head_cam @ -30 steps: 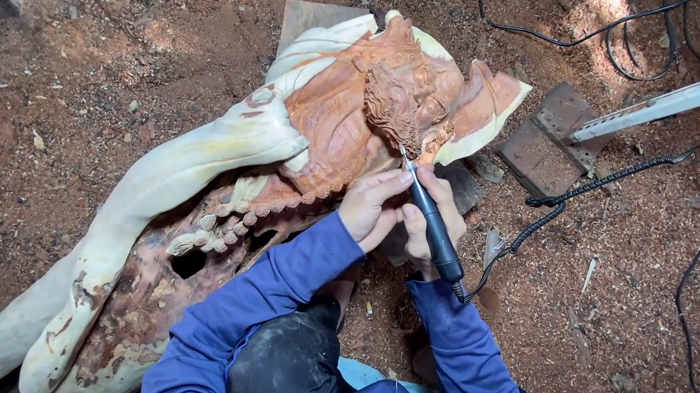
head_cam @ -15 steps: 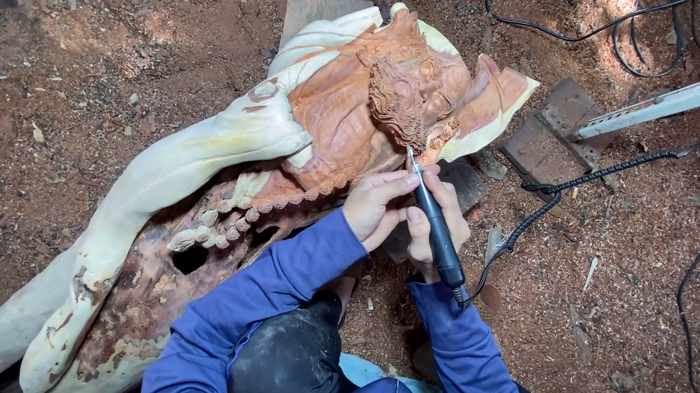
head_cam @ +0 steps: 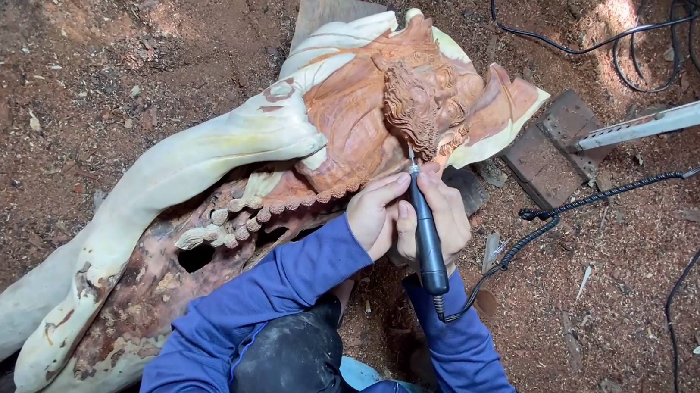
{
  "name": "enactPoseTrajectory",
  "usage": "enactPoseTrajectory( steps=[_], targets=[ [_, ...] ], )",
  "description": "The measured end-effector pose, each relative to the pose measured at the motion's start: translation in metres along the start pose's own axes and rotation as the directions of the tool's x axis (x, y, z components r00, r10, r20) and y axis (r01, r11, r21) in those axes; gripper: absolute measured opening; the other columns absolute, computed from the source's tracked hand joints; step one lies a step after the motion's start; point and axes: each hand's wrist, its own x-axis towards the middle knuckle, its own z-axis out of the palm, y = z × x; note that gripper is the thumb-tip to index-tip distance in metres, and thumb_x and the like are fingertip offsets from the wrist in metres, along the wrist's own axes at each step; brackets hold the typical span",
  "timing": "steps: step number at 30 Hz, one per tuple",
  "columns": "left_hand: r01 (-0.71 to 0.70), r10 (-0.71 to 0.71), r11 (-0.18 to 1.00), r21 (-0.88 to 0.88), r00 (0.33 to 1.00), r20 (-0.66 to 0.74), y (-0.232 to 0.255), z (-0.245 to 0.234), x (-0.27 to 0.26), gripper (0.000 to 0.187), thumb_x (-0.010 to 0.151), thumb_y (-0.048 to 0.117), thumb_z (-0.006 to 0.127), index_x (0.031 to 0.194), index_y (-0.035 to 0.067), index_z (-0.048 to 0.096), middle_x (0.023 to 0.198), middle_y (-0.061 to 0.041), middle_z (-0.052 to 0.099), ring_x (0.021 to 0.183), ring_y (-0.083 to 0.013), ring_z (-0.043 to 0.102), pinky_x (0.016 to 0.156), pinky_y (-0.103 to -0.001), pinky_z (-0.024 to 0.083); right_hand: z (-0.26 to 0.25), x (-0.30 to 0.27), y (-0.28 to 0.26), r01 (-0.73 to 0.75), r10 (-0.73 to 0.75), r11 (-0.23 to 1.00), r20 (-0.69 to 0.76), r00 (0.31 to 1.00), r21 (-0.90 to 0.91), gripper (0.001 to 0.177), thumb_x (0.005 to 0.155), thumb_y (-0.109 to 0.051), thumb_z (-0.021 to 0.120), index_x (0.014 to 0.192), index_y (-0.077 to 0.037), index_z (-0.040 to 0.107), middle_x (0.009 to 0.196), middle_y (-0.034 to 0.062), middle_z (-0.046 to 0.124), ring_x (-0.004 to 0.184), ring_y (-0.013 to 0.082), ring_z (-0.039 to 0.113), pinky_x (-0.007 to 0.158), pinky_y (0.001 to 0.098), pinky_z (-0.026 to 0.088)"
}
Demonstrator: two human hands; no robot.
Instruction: Using a handheld rotary tool to carve intricate details into a large wooden sculpture.
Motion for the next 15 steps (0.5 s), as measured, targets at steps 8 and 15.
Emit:
enactPoseTrajectory(
  steps=[8,15],
  targets=[
    [0.002,-0.003,1.000,-0.018,0.998,-0.064,-0.001,0.001,0.001,0.031,0.097,0.016,0.066,0.118,-0.007,0.067,0.110,-0.016,0.067,0.106,-0.0220,0.066,0.084,-0.026,0.061,0.006,-0.004,0.004,-0.022,0.022,1.000,0.005,1.000,0.012,0.036,0.091,-0.022,0.075,0.116,0.003,0.075,0.095,0.0187,0.072,0.083,0.0326,0.073,0.076,0.0402,0.058],
    [-0.060,0.061,0.996,0.069,0.998,-0.019,-0.010,-0.007,0.005,0.028,0.099,0.016,0.063,0.116,-0.005,0.069,0.116,-0.015,0.065,0.118,-0.0232,0.061,0.101,-0.034,0.056,0.004,-0.006,0.002,-0.043,0.043,0.999,0.000,0.999,-0.013,0.036,0.092,-0.024,0.073,0.117,0.002,0.075,0.096,0.0176,0.071,0.084,0.0319,0.073,0.075,0.0399,0.058]
  ],
)
